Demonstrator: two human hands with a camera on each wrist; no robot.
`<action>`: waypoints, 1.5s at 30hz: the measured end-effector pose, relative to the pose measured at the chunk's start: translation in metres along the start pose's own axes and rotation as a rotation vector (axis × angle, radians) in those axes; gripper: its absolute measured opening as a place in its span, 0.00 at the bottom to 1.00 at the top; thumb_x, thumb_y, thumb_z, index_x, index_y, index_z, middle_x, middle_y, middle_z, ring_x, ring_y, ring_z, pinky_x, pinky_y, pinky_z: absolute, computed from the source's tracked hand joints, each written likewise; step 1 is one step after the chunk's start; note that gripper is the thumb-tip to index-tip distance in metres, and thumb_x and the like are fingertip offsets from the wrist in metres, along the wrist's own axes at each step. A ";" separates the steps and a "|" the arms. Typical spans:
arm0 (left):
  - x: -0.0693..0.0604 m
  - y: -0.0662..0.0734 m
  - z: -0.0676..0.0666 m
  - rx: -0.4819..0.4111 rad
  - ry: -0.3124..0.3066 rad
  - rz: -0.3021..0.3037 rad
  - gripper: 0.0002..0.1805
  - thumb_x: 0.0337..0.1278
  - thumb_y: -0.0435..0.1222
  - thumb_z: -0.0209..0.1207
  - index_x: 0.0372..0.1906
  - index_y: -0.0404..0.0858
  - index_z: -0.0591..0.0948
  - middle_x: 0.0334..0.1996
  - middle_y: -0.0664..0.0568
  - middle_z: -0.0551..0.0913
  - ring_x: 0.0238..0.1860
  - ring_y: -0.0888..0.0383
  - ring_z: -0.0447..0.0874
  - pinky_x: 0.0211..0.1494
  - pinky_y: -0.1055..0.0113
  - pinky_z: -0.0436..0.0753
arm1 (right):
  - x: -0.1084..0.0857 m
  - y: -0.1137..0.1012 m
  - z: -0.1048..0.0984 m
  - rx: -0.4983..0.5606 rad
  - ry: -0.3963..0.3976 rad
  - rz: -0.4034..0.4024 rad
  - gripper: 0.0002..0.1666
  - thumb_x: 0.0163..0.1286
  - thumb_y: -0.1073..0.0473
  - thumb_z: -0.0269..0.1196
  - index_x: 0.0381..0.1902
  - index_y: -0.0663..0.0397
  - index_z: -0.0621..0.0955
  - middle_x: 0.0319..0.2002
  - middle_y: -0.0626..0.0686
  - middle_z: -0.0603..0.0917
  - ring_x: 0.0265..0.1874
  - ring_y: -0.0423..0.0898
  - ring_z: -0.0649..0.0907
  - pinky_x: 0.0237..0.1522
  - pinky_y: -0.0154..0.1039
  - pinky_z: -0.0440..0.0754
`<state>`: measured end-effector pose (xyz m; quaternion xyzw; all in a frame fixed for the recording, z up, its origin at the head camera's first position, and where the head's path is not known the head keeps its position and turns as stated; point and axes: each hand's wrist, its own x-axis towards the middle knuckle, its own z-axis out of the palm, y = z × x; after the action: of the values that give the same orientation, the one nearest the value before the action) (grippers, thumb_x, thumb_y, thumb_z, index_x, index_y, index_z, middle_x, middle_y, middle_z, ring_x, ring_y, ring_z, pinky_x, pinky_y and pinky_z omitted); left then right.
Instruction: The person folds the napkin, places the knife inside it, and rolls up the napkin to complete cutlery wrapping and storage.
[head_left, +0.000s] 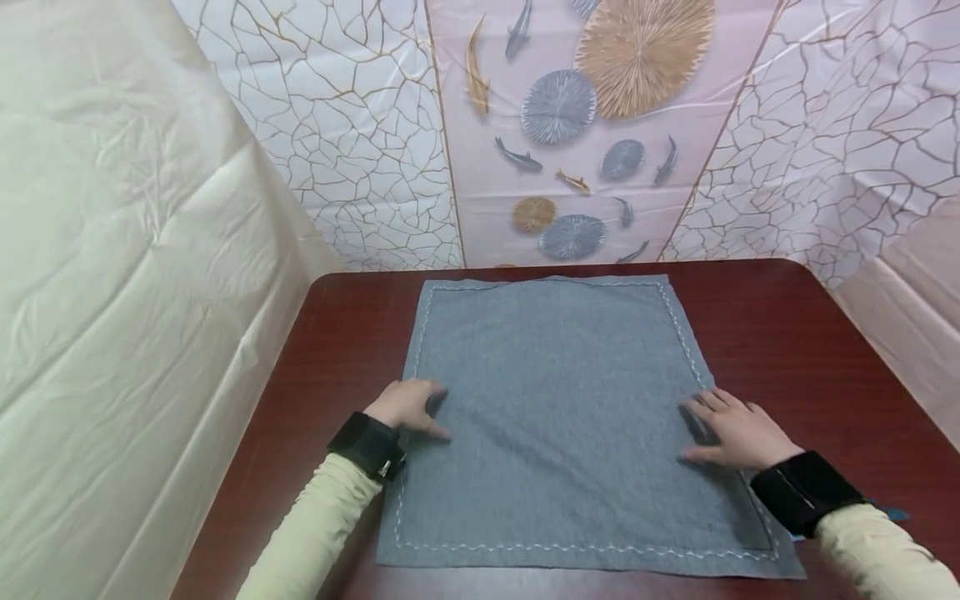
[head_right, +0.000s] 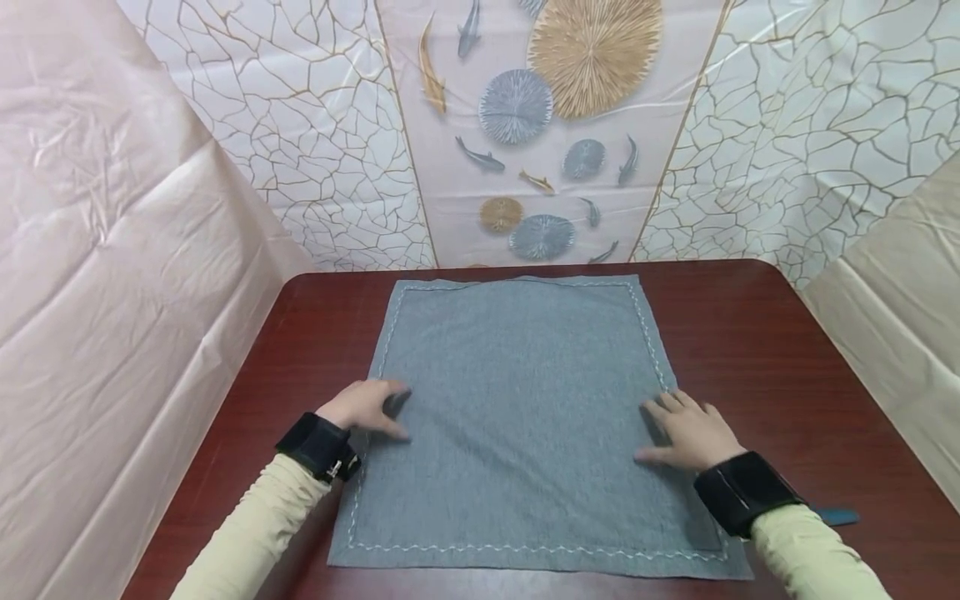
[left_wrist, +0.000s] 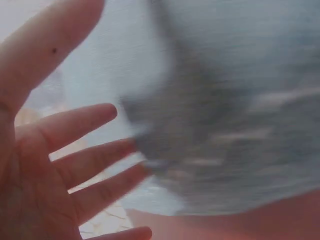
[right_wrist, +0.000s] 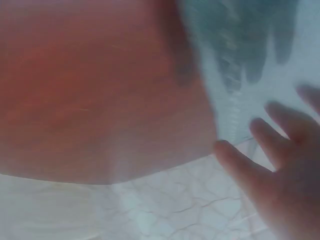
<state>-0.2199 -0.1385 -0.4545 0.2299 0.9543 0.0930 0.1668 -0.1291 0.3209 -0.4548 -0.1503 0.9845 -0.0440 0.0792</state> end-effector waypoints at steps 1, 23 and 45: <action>0.005 0.002 -0.003 0.008 0.021 -0.003 0.44 0.36 0.52 0.69 0.62 0.37 0.69 0.62 0.41 0.66 0.63 0.44 0.61 0.59 0.41 0.60 | 0.009 -0.003 -0.001 0.006 0.034 -0.007 0.51 0.46 0.33 0.65 0.59 0.64 0.71 0.57 0.71 0.67 0.57 0.68 0.64 0.49 0.66 0.61; 0.113 0.015 -0.022 0.058 0.176 -0.108 0.33 0.58 0.48 0.55 0.65 0.39 0.63 0.65 0.43 0.60 0.67 0.46 0.52 0.61 0.40 0.54 | 0.072 -0.031 0.006 0.093 -0.045 0.048 0.53 0.42 0.34 0.69 0.59 0.64 0.70 0.55 0.72 0.69 0.53 0.68 0.70 0.47 0.61 0.68; 0.140 0.018 -0.026 0.008 0.059 -0.264 0.48 0.43 0.65 0.56 0.70 0.51 0.54 0.71 0.48 0.46 0.69 0.40 0.39 0.52 0.28 0.52 | 0.129 0.000 0.016 0.170 -0.055 0.150 0.60 0.43 0.28 0.64 0.67 0.55 0.61 0.67 0.64 0.55 0.63 0.70 0.51 0.49 0.73 0.55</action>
<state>-0.3394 -0.0591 -0.4642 0.1001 0.9811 0.0729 0.1484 -0.2479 0.2805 -0.4886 -0.0702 0.9831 -0.1173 0.1217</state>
